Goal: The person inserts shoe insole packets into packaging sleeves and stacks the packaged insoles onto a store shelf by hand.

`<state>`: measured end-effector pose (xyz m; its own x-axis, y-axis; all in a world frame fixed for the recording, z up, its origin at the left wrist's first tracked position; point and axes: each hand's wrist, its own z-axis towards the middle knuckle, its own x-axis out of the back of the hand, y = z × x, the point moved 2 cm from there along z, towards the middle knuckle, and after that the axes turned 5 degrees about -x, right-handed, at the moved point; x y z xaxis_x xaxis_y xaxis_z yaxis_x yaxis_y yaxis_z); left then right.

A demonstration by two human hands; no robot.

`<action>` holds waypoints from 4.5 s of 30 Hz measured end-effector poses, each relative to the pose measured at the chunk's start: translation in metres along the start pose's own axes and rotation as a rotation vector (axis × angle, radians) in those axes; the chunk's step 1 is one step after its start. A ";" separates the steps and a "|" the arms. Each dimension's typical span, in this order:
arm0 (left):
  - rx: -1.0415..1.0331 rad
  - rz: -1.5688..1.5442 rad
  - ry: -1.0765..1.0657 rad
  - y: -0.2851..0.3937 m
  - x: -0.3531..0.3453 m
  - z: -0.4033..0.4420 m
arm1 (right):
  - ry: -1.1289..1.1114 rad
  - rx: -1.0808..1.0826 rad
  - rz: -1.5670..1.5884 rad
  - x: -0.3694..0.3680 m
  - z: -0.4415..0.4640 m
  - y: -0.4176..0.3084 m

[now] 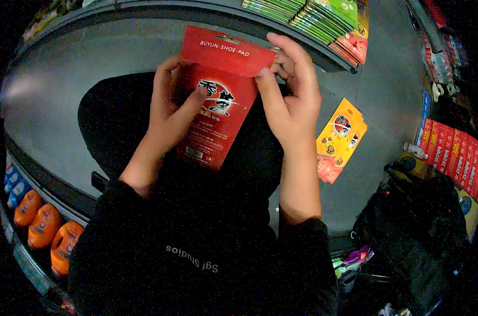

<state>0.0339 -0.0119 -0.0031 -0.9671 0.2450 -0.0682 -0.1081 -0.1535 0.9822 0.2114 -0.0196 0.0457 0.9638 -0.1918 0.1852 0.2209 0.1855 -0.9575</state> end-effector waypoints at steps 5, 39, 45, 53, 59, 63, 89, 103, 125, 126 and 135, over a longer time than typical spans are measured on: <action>-0.088 0.042 0.051 0.008 -0.008 0.007 | 0.042 0.058 -0.015 -0.006 0.001 -0.002; -0.190 0.079 -0.009 -0.001 0.002 0.007 | -0.252 0.057 -0.392 -0.010 0.007 -0.026; -0.104 0.074 -0.098 0.000 -0.001 0.005 | -0.412 -0.158 -0.398 -0.005 0.019 -0.024; -0.139 0.061 -0.101 0.000 0.000 0.003 | -0.612 -0.358 -0.183 -0.006 0.028 -0.013; -0.116 0.039 -0.152 -0.008 0.004 0.004 | -0.727 -0.516 0.021 -0.001 0.032 -0.004; -0.104 0.061 -0.277 -0.012 0.008 0.004 | -0.707 -0.527 0.030 0.000 0.033 0.003; 0.033 0.028 0.062 -0.028 -0.007 -0.002 | -0.450 -0.249 -0.553 -0.012 0.024 -0.002; -0.025 0.078 0.064 -0.032 -0.010 -0.006 | -0.485 -0.299 -0.465 -0.009 0.018 0.014; 0.075 0.099 0.093 -0.041 -0.017 0.000 | -0.327 -0.532 -0.163 -0.012 0.007 0.029; 0.089 0.090 0.089 -0.041 -0.017 0.000 | -0.327 -0.532 -0.163 -0.013 0.007 0.031; 0.196 0.014 0.080 -0.041 -0.017 0.003 | -0.309 -0.460 -0.245 -0.018 0.004 0.027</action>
<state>0.0551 -0.0066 -0.0420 -0.9843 0.1658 -0.0602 -0.0552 0.0349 0.9979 0.2010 -0.0074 0.0177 0.9072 0.1252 0.4017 0.4208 -0.2777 -0.8636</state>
